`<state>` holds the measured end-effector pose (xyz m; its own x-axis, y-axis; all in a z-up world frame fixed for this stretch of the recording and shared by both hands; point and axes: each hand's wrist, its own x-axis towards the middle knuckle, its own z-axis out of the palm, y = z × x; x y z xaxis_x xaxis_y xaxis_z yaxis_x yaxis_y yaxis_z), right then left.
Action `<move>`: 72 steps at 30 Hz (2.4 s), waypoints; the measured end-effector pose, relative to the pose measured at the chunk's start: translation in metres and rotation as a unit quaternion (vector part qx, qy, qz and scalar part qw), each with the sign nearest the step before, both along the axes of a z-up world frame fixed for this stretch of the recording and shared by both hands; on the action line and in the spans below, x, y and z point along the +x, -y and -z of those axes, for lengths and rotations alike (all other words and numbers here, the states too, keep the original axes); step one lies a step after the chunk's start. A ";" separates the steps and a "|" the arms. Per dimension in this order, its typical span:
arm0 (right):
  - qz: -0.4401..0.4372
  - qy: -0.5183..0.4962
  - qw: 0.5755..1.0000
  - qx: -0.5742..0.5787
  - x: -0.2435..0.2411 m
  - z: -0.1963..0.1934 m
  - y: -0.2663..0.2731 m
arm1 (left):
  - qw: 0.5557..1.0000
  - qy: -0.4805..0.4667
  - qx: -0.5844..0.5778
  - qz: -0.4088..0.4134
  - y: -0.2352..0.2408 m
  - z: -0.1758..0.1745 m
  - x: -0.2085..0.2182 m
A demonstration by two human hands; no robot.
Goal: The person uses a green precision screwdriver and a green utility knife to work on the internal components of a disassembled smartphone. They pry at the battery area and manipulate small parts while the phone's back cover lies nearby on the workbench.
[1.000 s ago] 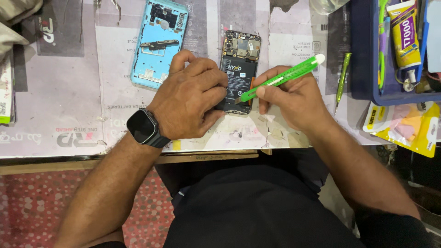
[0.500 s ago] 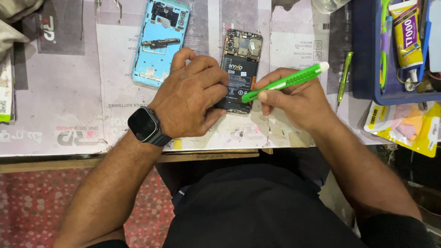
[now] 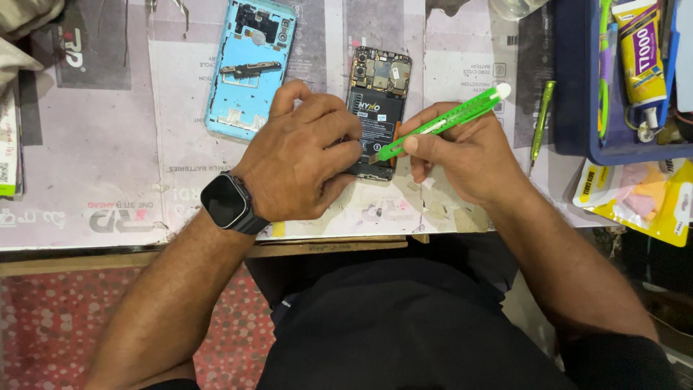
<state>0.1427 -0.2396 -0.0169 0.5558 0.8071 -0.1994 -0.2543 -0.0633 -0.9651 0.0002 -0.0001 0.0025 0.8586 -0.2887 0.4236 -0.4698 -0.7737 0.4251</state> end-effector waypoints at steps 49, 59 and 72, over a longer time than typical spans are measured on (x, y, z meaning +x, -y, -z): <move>0.125 -0.039 0.980 0.151 0.009 0.011 0.014 | 0.954 -0.015 -0.132 -0.269 -0.068 0.005 -0.041; 0.120 -0.042 0.979 0.159 0.010 0.014 0.012 | 0.901 -0.029 -0.296 -0.315 -0.079 0.016 -0.039; 0.115 -0.018 0.982 0.147 0.010 0.014 0.009 | 0.892 -0.065 -0.271 -0.356 -0.086 0.004 -0.031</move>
<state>0.1531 -0.2485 -0.0308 0.7270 0.6867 0.0009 -0.2638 0.2806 -0.9229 -0.0309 0.0855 -0.0011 0.7943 0.5670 0.2181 0.1402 -0.5204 0.8424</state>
